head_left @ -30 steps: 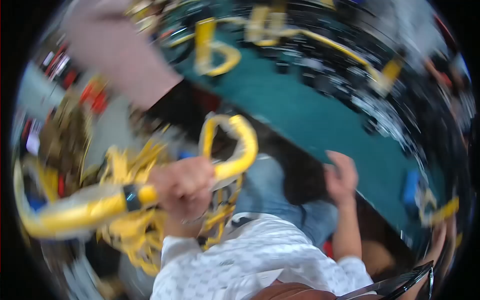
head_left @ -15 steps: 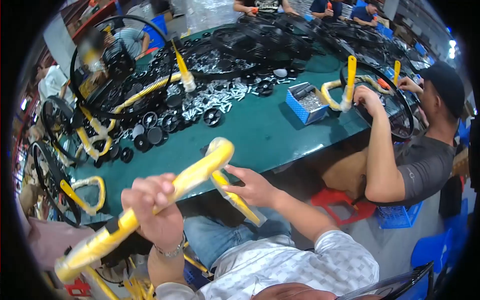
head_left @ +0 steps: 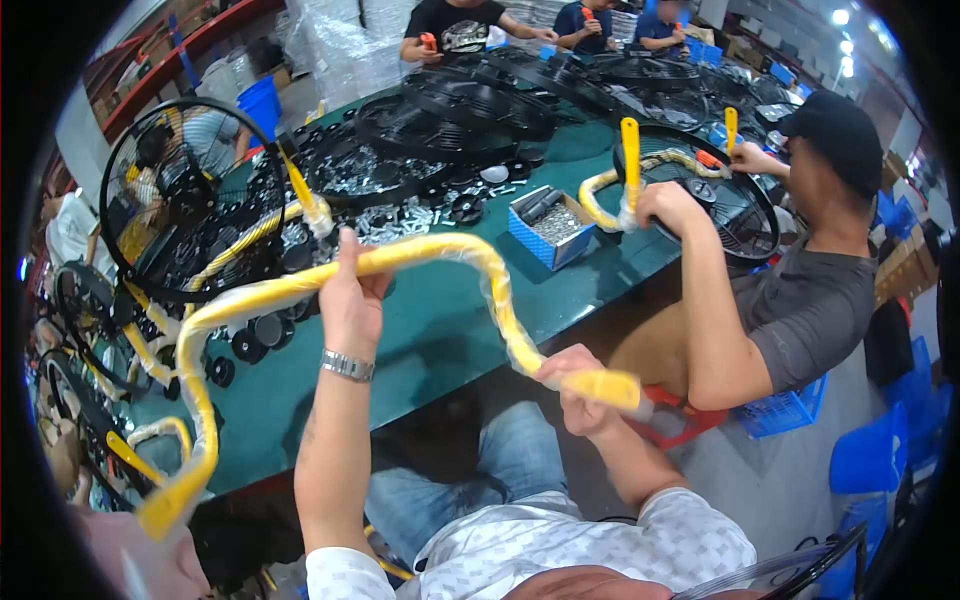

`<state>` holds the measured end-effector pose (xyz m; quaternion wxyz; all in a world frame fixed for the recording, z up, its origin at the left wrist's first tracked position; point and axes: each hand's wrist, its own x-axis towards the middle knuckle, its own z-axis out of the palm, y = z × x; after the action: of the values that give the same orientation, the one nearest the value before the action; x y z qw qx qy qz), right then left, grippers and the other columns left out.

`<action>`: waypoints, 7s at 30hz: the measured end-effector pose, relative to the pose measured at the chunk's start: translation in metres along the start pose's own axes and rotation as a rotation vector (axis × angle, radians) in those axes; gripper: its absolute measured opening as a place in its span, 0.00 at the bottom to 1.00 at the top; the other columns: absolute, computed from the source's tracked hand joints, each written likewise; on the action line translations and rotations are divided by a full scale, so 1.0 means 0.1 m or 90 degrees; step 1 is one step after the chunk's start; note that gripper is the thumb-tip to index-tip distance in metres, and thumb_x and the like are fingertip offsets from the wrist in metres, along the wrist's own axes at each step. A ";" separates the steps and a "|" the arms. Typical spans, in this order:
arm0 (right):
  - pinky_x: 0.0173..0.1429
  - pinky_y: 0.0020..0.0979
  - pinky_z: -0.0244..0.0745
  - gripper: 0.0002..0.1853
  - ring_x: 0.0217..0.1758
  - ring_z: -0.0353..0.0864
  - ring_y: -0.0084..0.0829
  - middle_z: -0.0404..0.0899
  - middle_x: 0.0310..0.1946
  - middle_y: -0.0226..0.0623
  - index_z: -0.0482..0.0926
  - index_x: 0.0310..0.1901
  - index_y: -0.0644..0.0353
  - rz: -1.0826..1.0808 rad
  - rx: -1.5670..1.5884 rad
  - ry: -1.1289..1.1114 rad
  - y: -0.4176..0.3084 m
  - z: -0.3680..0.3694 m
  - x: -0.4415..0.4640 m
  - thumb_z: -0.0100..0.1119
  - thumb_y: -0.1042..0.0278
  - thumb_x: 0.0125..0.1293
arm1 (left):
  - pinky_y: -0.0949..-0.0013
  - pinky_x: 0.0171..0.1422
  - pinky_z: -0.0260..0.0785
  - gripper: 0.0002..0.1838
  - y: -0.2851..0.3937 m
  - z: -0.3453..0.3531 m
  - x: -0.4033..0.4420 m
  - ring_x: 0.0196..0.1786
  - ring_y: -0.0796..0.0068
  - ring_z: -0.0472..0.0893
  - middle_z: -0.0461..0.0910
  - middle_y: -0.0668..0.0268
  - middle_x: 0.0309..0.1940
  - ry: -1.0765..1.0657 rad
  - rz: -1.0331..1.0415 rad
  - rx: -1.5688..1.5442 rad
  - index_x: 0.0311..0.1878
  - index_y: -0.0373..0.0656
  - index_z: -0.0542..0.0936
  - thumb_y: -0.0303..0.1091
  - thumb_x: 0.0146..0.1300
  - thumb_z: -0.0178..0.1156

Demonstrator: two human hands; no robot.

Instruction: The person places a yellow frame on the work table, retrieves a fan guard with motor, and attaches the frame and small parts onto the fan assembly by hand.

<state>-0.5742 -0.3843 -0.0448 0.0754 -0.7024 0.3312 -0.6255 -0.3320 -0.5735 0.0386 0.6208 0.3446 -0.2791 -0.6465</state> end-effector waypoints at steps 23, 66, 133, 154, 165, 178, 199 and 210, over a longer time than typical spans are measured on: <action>0.49 0.31 0.69 0.14 0.42 0.74 0.29 0.77 0.37 0.37 0.75 0.46 0.67 0.237 -0.162 0.151 1.34 0.46 0.25 0.47 0.62 0.75 | 0.68 0.53 0.71 0.15 1.27 -1.76 -1.53 0.52 0.68 0.77 0.76 0.56 0.49 0.391 0.797 0.707 0.54 0.31 0.74 0.28 0.67 0.57; 0.39 0.22 0.71 0.15 0.31 0.72 0.16 0.75 0.30 0.26 0.72 0.56 0.64 0.262 -0.008 0.105 0.44 0.80 1.30 0.50 0.67 0.73 | 0.84 0.23 0.54 0.16 1.45 -2.53 -1.10 0.21 0.90 0.61 0.63 0.77 0.23 0.281 0.485 0.508 0.56 0.37 0.72 0.39 0.76 0.46; 0.61 0.44 0.72 0.52 0.57 0.78 0.49 0.76 0.54 0.54 0.62 0.61 0.70 0.559 -0.594 0.437 2.14 -0.96 4.35 0.71 0.38 0.41 | 0.69 0.41 0.67 0.22 0.52 -3.18 -1.11 0.34 0.72 0.71 0.71 0.62 0.31 0.516 0.524 0.621 0.56 0.31 0.67 0.43 0.74 0.49; 0.62 0.43 0.69 0.43 0.56 0.74 0.46 0.76 0.46 0.47 0.60 0.64 0.67 0.038 -0.291 0.747 0.20 -0.93 4.11 0.69 0.61 0.46 | 0.65 0.55 0.67 0.24 0.69 -3.34 -1.06 0.45 0.68 0.75 0.75 0.56 0.43 0.283 0.432 0.642 0.61 0.29 0.65 0.42 0.74 0.48; 0.43 0.41 0.84 0.17 0.38 0.85 0.42 0.81 0.34 0.43 0.74 0.45 0.66 -0.016 0.445 0.588 -0.66 -0.57 3.09 0.61 0.66 0.56 | 0.61 0.63 0.65 0.26 1.84 -2.74 -0.73 0.59 0.60 0.72 0.69 0.49 0.61 0.198 0.647 0.724 0.70 0.35 0.58 0.39 0.75 0.46; 0.69 0.57 0.63 0.20 0.65 0.67 0.59 0.69 0.59 0.62 0.70 0.57 0.58 0.010 0.794 0.418 -0.80 0.07 2.18 0.49 0.61 0.64 | 0.55 0.53 0.67 0.18 0.65 -2.95 -1.34 0.49 0.44 0.75 0.75 0.45 0.47 0.379 0.463 0.796 0.54 0.33 0.69 0.38 0.70 0.51; 0.74 0.51 0.53 0.50 0.74 0.53 0.57 0.47 0.72 0.62 0.46 0.74 0.61 0.082 0.656 0.026 -0.91 0.58 1.51 0.53 0.35 0.61 | 0.62 0.41 0.80 0.27 1.06 -1.30 -2.30 0.50 0.57 0.80 0.73 0.51 0.56 0.284 0.558 0.139 0.71 0.45 0.55 0.45 0.75 0.44; 0.63 0.52 0.71 0.44 0.62 0.72 0.56 0.67 0.61 0.61 0.51 0.71 0.61 0.540 0.834 -0.265 -0.55 0.86 0.62 0.62 0.64 0.55 | 0.77 0.39 0.73 0.20 2.68 -1.87 -2.43 0.42 0.77 0.81 0.81 0.59 0.47 0.181 0.369 0.583 0.60 0.37 0.71 0.40 0.73 0.50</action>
<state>-0.4735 -0.4030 0.0173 0.7627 -0.4321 0.1148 -0.4674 -0.0219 -0.3391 0.1608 0.5918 0.5718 -0.5282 -0.2092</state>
